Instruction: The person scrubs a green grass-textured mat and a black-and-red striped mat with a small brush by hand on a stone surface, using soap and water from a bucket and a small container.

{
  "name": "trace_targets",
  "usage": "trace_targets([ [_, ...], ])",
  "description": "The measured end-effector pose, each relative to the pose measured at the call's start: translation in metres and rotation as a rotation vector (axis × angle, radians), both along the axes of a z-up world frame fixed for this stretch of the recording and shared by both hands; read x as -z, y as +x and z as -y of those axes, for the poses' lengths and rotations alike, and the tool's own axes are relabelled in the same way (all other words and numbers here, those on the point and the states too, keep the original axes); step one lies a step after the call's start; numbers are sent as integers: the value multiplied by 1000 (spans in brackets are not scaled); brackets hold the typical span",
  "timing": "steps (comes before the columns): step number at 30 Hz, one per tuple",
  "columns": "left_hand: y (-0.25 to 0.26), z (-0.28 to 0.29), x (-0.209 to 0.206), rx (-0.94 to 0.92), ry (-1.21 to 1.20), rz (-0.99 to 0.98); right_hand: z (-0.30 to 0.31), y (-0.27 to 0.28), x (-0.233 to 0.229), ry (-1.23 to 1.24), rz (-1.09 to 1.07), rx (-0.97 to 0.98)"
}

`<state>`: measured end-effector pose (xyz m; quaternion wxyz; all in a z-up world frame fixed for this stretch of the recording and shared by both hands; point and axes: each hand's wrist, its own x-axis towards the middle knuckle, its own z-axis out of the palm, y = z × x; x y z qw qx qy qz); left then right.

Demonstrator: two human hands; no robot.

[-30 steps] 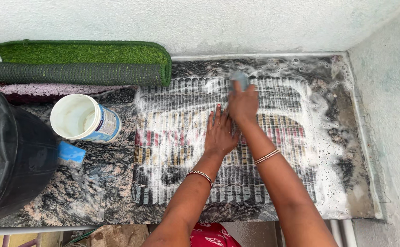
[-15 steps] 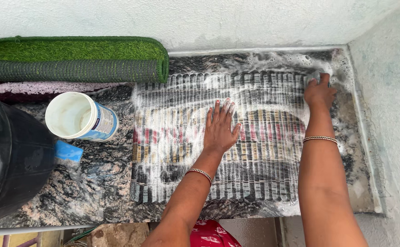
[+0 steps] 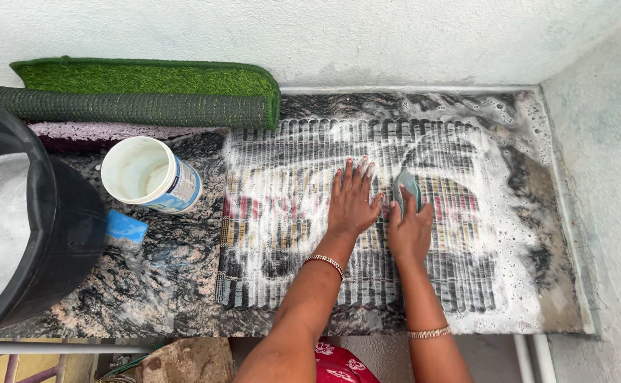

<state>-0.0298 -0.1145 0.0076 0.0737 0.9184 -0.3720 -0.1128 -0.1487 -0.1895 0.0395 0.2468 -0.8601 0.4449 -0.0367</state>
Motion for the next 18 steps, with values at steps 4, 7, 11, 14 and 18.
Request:
trace_targets([
  [4,-2,-2,10,-34,-170,60,3,8,12,-224,56,-16],
  [7,-7,-12,20,33,-76,26,4,12,14,-251,61,-19],
  [11,-23,-81,33,82,-252,158,-1,8,14,-250,38,-3],
  [14,-26,-165,25,14,-152,-14,0,6,14,-209,10,-2],
  [18,-22,-267,9,-172,-136,37,3,5,21,-242,21,-10],
])
